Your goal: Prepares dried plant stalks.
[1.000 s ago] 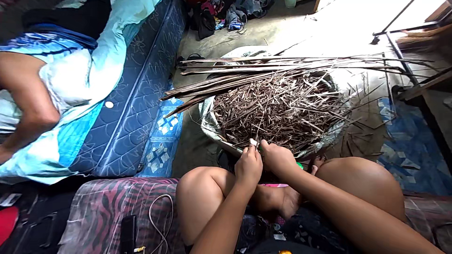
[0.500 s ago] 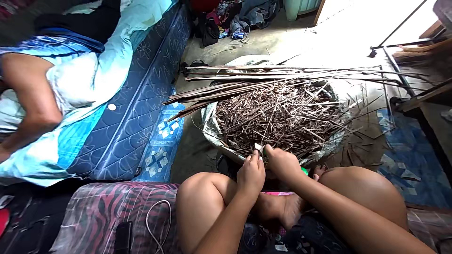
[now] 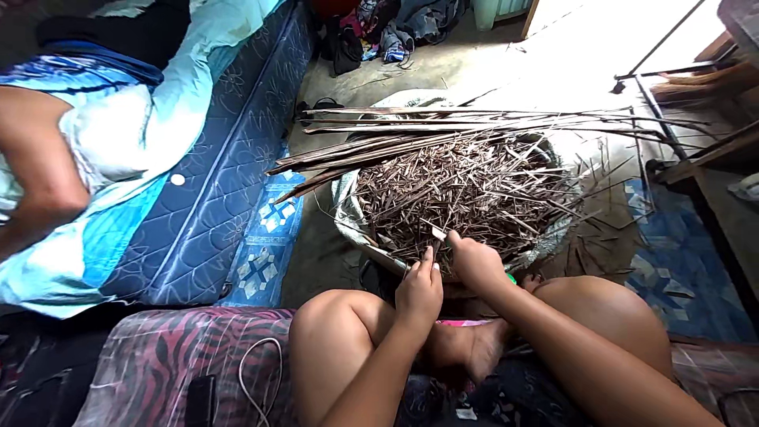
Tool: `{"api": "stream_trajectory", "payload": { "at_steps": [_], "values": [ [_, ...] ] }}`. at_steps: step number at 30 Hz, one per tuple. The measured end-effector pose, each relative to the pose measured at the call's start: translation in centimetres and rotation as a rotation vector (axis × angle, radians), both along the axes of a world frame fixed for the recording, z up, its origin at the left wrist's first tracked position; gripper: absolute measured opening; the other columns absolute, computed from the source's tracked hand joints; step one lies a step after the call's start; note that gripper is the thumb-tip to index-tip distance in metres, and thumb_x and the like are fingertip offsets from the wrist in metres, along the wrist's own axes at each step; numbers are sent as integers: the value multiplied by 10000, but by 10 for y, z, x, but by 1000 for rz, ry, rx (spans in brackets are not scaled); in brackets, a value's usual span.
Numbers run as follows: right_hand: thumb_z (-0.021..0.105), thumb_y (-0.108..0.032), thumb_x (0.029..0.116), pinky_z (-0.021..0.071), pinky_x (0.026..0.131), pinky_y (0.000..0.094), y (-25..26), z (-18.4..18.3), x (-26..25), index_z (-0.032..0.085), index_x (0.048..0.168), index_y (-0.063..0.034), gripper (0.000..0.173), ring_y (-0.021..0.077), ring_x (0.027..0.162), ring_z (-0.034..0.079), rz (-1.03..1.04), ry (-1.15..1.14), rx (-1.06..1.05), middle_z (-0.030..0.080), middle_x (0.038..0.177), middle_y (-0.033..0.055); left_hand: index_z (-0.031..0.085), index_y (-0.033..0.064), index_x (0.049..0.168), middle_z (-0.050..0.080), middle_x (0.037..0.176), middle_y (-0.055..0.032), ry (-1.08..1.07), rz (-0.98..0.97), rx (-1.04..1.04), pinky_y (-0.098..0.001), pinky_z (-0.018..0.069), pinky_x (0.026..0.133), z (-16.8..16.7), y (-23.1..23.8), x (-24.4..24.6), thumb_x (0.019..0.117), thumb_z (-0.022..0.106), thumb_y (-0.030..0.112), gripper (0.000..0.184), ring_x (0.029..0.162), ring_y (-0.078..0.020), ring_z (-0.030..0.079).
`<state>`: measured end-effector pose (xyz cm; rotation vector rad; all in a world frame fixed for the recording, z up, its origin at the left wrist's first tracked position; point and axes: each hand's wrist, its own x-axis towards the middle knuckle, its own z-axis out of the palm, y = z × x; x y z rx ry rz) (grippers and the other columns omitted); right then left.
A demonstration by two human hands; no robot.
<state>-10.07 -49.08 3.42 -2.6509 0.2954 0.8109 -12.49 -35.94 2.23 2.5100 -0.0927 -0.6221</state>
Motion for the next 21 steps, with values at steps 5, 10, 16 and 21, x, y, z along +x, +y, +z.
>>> {"api": "stream_trajectory", "payload": {
  "at_steps": [5, 10, 16, 21],
  "values": [
    [415, -125, 1069, 533, 892, 612, 0, 21, -14, 509, 1386, -90, 332, 433, 1111, 680, 25, 60, 204, 689, 1151, 237, 555, 82, 1470, 651, 1328, -172, 9, 11, 39, -519, 507, 992, 4, 0, 2, 1101, 363, 219, 437, 1180, -318, 656],
    [419, -111, 1075, 551, 860, 582, 13, 7, -27, 520, 1374, -73, 317, 424, 1087, 695, 101, 11, 141, 692, 1139, 231, 654, 25, 1315, 669, 1273, -178, -40, 11, 39, -525, 517, 960, 4, 1, 3, 1104, 367, 233, 412, 1143, -317, 668],
    [387, -61, 1069, 559, 863, 558, -4, 6, 5, 474, 1464, -107, 408, 404, 1114, 688, -60, -68, -4, 669, 1207, 220, 445, 169, 1570, 667, 1305, -165, -81, 5, 3, -512, 530, 946, 6, 2, 1, 1115, 356, 275, 476, 1112, -314, 683],
    [412, -135, 1074, 538, 887, 614, 11, 16, -26, 512, 1391, -93, 335, 436, 1096, 688, 59, 31, 215, 699, 1136, 231, 677, -12, 1187, 675, 1195, -197, -49, 19, 36, -530, 519, 917, 10, 3, 3, 1086, 371, 195, 383, 1085, -332, 674]
  ]
}}
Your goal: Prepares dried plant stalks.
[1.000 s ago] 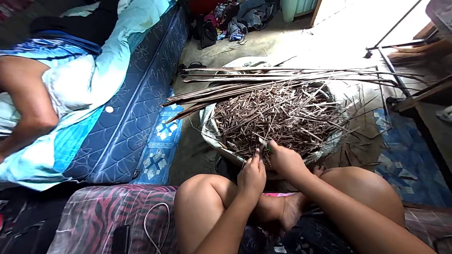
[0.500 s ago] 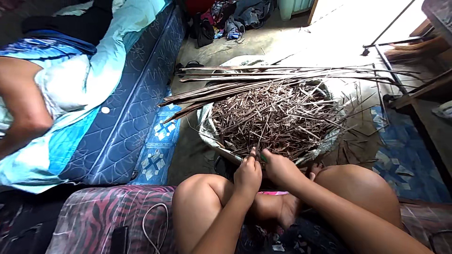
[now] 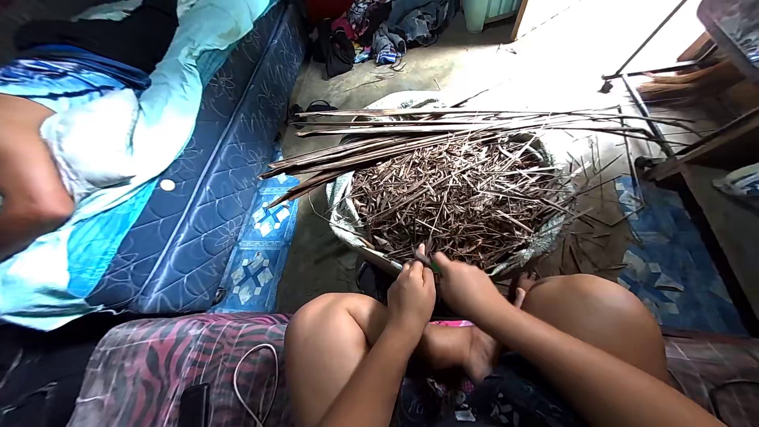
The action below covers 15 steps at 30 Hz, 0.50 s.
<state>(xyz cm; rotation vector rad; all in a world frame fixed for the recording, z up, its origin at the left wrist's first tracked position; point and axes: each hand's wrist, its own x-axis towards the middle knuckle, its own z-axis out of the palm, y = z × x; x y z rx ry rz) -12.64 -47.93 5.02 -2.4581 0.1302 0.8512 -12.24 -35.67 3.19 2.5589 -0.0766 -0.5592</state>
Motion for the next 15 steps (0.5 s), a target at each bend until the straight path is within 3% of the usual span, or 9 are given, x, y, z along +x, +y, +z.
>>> {"api": "stream_trajectory", "payload": {
  "at_steps": [2, 3, 5, 8, 12, 13, 15],
  "values": [
    [408, -135, 1084, 549, 881, 583, 6, -6, -4, 513, 1385, -85, 323, 416, 1091, 697, 27, -13, -27, 701, 1133, 218, 689, -15, 1184, 679, 1197, -191, -5, -1, -14, -528, 521, 921, 0, 2, 0, 1086, 369, 198, 397, 1091, -326, 675],
    [420, -123, 1078, 555, 857, 581, 5, -10, -2, 520, 1378, -73, 320, 421, 1075, 702, 31, -50, -59, 700, 1127, 225, 680, 0, 1237, 680, 1204, -185, -19, -3, -31, -531, 522, 928, -1, 3, 0, 1096, 375, 220, 401, 1096, -325, 676],
    [442, -105, 1067, 563, 825, 576, 3, -16, 8, 515, 1406, -75, 348, 429, 1055, 702, 12, -99, -139, 682, 1155, 237, 564, 59, 1463, 656, 1323, -177, 5, -17, -48, -531, 504, 1004, -1, 3, 1, 1116, 362, 269, 453, 1185, -319, 658],
    [415, -65, 1059, 572, 766, 551, -1, -20, 19, 518, 1434, -87, 390, 423, 983, 715, -67, -215, -246, 672, 1161, 237, 460, 138, 1557, 642, 1366, -159, -4, -14, -68, -525, 500, 1013, 0, 2, 2, 1116, 349, 273, 475, 1207, -311, 651],
    [414, -67, 1053, 568, 783, 560, -8, -13, 16, 541, 1417, -87, 386, 423, 994, 717, -100, -238, -202, 690, 1137, 232, 505, 112, 1524, 652, 1351, -165, -39, -1, -102, -517, 498, 1019, -3, 5, 1, 1113, 362, 256, 459, 1207, -304, 654],
    [420, -79, 1057, 559, 812, 584, -6, -8, 11, 539, 1405, -78, 367, 435, 1024, 708, -76, -183, -137, 691, 1140, 239, 551, 80, 1480, 659, 1328, -175, -31, 2, -102, -521, 500, 1011, -3, 5, 1, 1111, 367, 247, 445, 1193, -312, 657],
    [429, -111, 1063, 544, 863, 609, 1, -3, -1, 524, 1390, -86, 341, 436, 1071, 695, -24, -51, -11, 699, 1128, 236, 655, -1, 1280, 674, 1224, -194, -18, 19, -105, -525, 503, 961, -1, 5, 2, 1089, 373, 198, 395, 1128, -324, 661]
  ]
}}
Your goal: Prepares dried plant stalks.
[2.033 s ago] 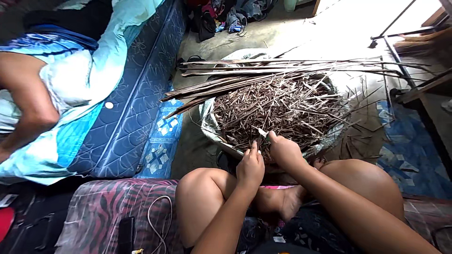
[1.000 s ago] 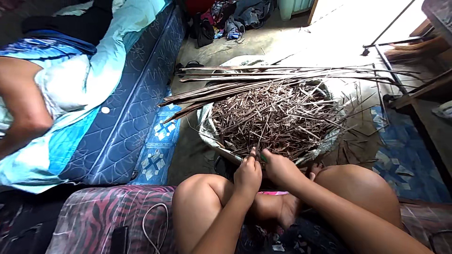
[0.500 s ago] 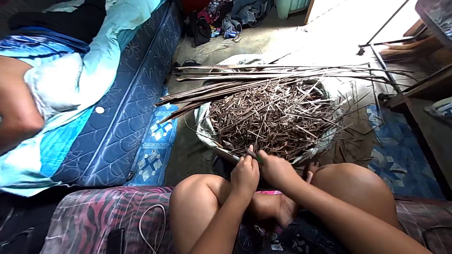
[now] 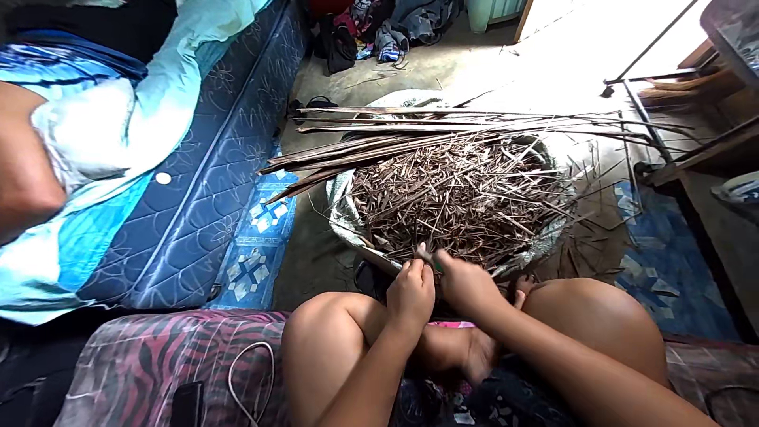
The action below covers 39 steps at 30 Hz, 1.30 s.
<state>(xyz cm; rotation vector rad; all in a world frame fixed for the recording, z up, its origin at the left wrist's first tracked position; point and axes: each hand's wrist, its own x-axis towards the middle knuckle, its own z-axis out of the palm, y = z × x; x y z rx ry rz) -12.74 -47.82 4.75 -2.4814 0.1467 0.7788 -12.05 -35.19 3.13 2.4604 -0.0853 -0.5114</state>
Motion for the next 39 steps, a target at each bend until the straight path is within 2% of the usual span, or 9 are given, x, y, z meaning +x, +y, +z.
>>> {"api": "stream_trajectory", "payload": {
  "at_steps": [4, 7, 16, 22, 25, 27, 30, 34, 39],
  "values": [
    [437, -110, 1063, 556, 843, 577, 7, -8, -4, 539, 1377, -84, 331, 417, 1059, 706, 23, -20, -40, 705, 1112, 223, 675, -10, 1261, 688, 1203, -192, -42, 24, -64, -514, 509, 962, -6, 5, -1, 1083, 398, 193, 387, 1114, -311, 669],
    [438, -82, 1058, 565, 792, 570, 2, -19, 13, 532, 1404, -85, 359, 428, 1023, 707, -5, -95, -167, 675, 1153, 241, 533, 79, 1496, 657, 1335, -172, 25, -3, -57, -501, 485, 1039, -4, 4, 2, 1116, 378, 255, 446, 1194, -291, 654],
    [426, -57, 1048, 569, 705, 531, -1, -24, 16, 571, 1396, -86, 378, 414, 914, 725, -57, -265, -255, 688, 1107, 232, 531, 98, 1501, 702, 1217, -151, -26, 4, -108, -473, 525, 941, -1, 1, 1, 1105, 388, 237, 444, 1021, -260, 690],
    [418, -62, 1055, 567, 817, 549, -14, -20, 29, 529, 1433, -98, 397, 406, 1046, 708, -156, -171, -253, 675, 1199, 222, 522, 150, 1518, 723, 1079, -123, -8, -6, -102, -461, 533, 908, -3, 3, -3, 1108, 378, 253, 446, 960, -246, 685],
    [408, -92, 1064, 544, 887, 588, -19, -4, 26, 506, 1434, -108, 384, 413, 1114, 688, -121, -42, -133, 688, 1190, 221, 529, 147, 1513, 708, 1178, -135, -31, -2, -58, -479, 533, 922, -1, 1, -4, 1103, 391, 261, 447, 1020, -265, 689],
    [446, -127, 1055, 528, 892, 624, -12, 0, 15, 524, 1397, -102, 351, 430, 1092, 684, -39, 35, 33, 697, 1132, 233, 617, 82, 1419, 691, 1231, -167, -61, -2, 15, -521, 532, 927, 2, -2, -5, 1096, 408, 248, 419, 1079, -313, 688],
    [425, -163, 1079, 534, 884, 597, -2, -2, 6, 528, 1352, -103, 298, 405, 1078, 693, 39, 71, 79, 700, 1103, 212, 737, -8, 1086, 702, 1054, -195, -232, 10, 123, -516, 566, 767, -1, -7, -11, 1043, 464, 193, 342, 917, -339, 713],
    [470, -133, 1064, 550, 857, 580, -2, -11, 16, 533, 1384, -85, 331, 416, 1097, 692, 33, -9, -106, 693, 1149, 221, 606, 89, 1438, 707, 1096, -169, -199, -6, 193, -486, 575, 798, -4, -8, -11, 1085, 439, 261, 426, 937, -317, 715],
    [386, -66, 1065, 551, 885, 568, -21, -14, 40, 501, 1438, -111, 393, 397, 1138, 683, -119, -22, -212, 679, 1216, 207, 579, 133, 1475, 706, 1008, -150, -272, -35, 187, -471, 573, 727, -10, -11, -15, 1072, 443, 253, 441, 859, -303, 708]
  ]
}}
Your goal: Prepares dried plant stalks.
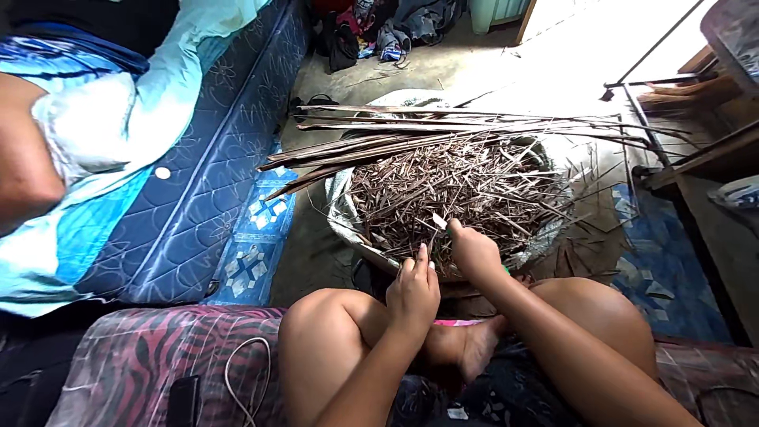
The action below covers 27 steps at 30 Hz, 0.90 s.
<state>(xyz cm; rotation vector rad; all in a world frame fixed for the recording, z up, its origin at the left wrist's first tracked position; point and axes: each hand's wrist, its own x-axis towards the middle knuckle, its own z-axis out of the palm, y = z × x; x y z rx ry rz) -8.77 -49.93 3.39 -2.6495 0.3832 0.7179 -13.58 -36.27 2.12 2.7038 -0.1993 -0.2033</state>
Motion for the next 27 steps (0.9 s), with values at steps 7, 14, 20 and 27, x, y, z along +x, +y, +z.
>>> {"api": "stream_trajectory", "payload": {
  "at_steps": [7, 14, 20, 27],
  "values": [
    [449, -139, 1073, 550, 853, 585, 20, 15, -30, 533, 1361, -84, 305, 413, 1091, 695, 123, 63, 86, 699, 1131, 216, 700, 58, 1314, 705, 949, -149, -107, 4, -14, -452, 586, 677, -3, 1, -3, 1029, 516, 209, 371, 807, -296, 718],
    [403, -106, 1070, 529, 912, 598, -5, 18, -5, 499, 1431, -117, 374, 412, 1152, 673, -6, 38, 70, 686, 1209, 217, 574, 114, 1475, 709, 1048, -156, 36, -3, -72, -483, 574, 760, 7, 2, 1, 1072, 456, 250, 441, 889, -307, 712],
    [451, -117, 1057, 540, 881, 587, 22, 17, -43, 535, 1359, -86, 315, 414, 1087, 695, 196, 66, 229, 703, 1117, 220, 691, -74, 985, 686, 1129, -221, 219, 49, -285, -472, 520, 930, 8, 12, 11, 1043, 439, 128, 329, 1071, -313, 671],
    [456, -98, 1055, 551, 858, 573, 18, 4, -23, 540, 1382, -71, 338, 418, 1087, 695, 175, -19, 100, 689, 1155, 228, 616, -14, 1382, 705, 1200, -197, 202, 57, -286, -471, 514, 996, 8, 12, 13, 1099, 419, 197, 404, 1098, -295, 688]
  ]
}}
